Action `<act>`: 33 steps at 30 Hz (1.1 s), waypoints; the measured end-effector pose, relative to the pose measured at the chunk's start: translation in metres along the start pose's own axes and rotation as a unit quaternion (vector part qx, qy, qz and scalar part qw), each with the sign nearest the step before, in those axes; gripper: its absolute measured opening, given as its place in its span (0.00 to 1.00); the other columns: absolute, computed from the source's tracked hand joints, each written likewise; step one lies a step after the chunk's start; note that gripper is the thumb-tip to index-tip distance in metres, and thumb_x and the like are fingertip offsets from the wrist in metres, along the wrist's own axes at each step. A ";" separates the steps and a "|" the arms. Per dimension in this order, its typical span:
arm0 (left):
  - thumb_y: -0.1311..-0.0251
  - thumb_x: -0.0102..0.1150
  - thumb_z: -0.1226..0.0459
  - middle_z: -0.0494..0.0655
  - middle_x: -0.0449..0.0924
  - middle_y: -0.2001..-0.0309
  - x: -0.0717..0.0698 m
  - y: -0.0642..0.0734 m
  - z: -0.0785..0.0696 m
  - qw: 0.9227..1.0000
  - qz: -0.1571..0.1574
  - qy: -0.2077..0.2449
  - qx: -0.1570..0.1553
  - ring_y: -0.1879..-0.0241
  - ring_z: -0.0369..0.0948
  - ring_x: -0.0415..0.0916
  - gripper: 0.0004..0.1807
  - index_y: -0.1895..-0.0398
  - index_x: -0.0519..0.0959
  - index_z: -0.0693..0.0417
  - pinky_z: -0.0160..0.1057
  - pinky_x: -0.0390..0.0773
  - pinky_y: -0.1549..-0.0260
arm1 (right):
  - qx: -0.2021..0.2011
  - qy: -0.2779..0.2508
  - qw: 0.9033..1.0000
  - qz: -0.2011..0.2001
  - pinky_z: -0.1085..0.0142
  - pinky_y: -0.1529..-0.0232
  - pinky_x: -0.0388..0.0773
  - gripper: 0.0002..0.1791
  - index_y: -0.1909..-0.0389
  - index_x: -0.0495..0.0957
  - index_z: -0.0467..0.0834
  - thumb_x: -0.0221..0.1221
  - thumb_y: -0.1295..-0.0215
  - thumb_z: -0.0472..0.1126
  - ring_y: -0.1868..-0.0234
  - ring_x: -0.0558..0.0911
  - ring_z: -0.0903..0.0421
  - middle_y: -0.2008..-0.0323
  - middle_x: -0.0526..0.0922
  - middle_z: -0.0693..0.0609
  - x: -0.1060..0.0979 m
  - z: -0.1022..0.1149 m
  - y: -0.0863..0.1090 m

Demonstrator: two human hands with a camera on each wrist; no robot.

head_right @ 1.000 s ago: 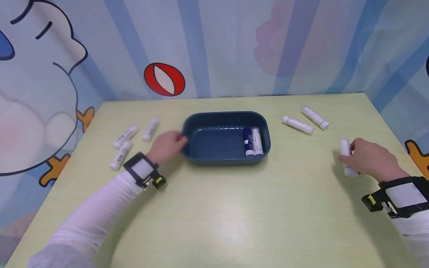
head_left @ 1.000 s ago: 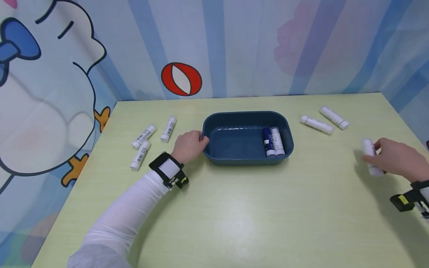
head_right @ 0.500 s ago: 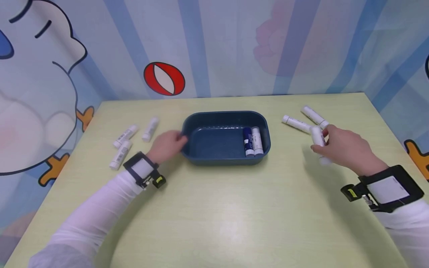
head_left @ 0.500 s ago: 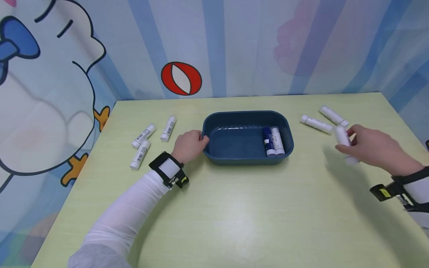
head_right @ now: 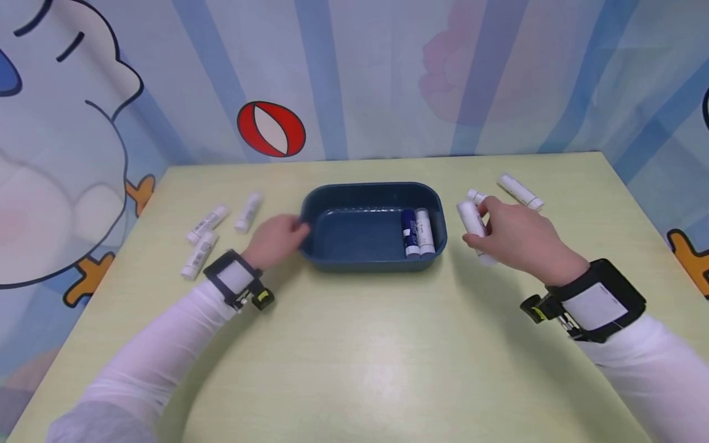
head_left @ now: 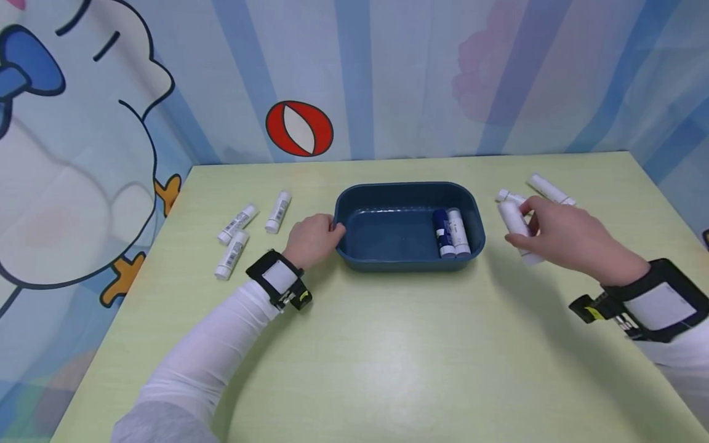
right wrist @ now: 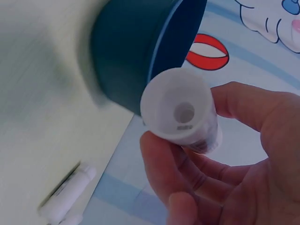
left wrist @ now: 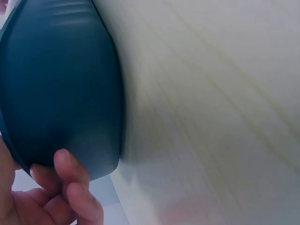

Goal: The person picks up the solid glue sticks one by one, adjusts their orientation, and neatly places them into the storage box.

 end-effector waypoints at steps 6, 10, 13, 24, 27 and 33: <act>0.31 0.47 0.57 0.44 0.67 0.84 0.000 0.000 0.000 1.000 0.002 0.003 -0.002 0.83 0.43 0.68 0.21 0.84 0.69 0.54 0.36 0.60 0.82 | -0.017 -0.028 0.999 -0.003 0.60 0.76 0.73 0.27 0.48 0.67 0.29 0.63 0.37 0.45 0.76 0.77 0.54 0.70 0.78 0.43 0.005 0.026 -0.014; 0.31 0.47 0.57 0.44 0.67 0.84 0.000 0.000 0.000 1.000 0.002 0.004 -0.002 0.83 0.43 0.68 0.21 0.84 0.69 0.54 0.36 0.60 0.83 | -0.018 -0.042 0.999 0.001 0.61 0.77 0.73 0.27 0.47 0.66 0.28 0.62 0.36 0.45 0.77 0.76 0.53 0.71 0.78 0.43 0.009 0.040 -0.026; 0.31 0.47 0.57 0.44 0.67 0.84 0.000 0.000 0.000 1.000 0.002 0.006 0.000 0.83 0.43 0.68 0.21 0.84 0.69 0.54 0.36 0.60 0.83 | -0.018 -0.050 0.999 0.005 0.61 0.78 0.73 0.27 0.47 0.66 0.28 0.61 0.35 0.45 0.79 0.76 0.54 0.73 0.78 0.43 0.012 0.051 -0.034; 0.31 0.48 0.57 0.44 0.67 0.85 -0.001 0.001 -0.002 1.000 -0.002 0.010 0.005 0.83 0.43 0.68 0.21 0.84 0.69 0.54 0.36 0.60 0.82 | -0.006 -0.071 0.996 0.052 0.60 0.78 0.77 0.19 0.54 0.67 0.31 0.58 0.32 0.43 0.79 0.80 0.50 0.70 0.77 0.40 0.028 0.077 -0.065; 0.32 0.48 0.57 0.44 0.67 0.85 -0.002 0.000 -0.002 1.000 -0.004 0.009 0.008 0.83 0.43 0.68 0.21 0.84 0.69 0.53 0.37 0.60 0.82 | -0.011 -0.049 0.997 0.057 0.60 0.79 0.77 0.17 0.56 0.68 0.31 0.57 0.32 0.42 0.80 0.78 0.51 0.71 0.76 0.40 0.031 0.079 -0.073; 0.31 0.48 0.57 0.44 0.67 0.84 -0.001 0.000 0.000 1.000 -0.002 0.009 0.001 0.83 0.43 0.68 0.21 0.84 0.69 0.53 0.36 0.60 0.82 | -0.014 -0.012 0.996 0.085 0.64 0.80 0.76 0.13 0.64 0.73 0.32 0.57 0.34 0.41 0.84 0.79 0.52 0.76 0.78 0.43 0.040 0.085 -0.089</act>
Point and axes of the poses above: each hand's wrist, its own y-axis away from the middle knuckle, its own x-axis out of the palm, z = x × y, the point moved 5 cm from there along -y, towards the middle knuckle
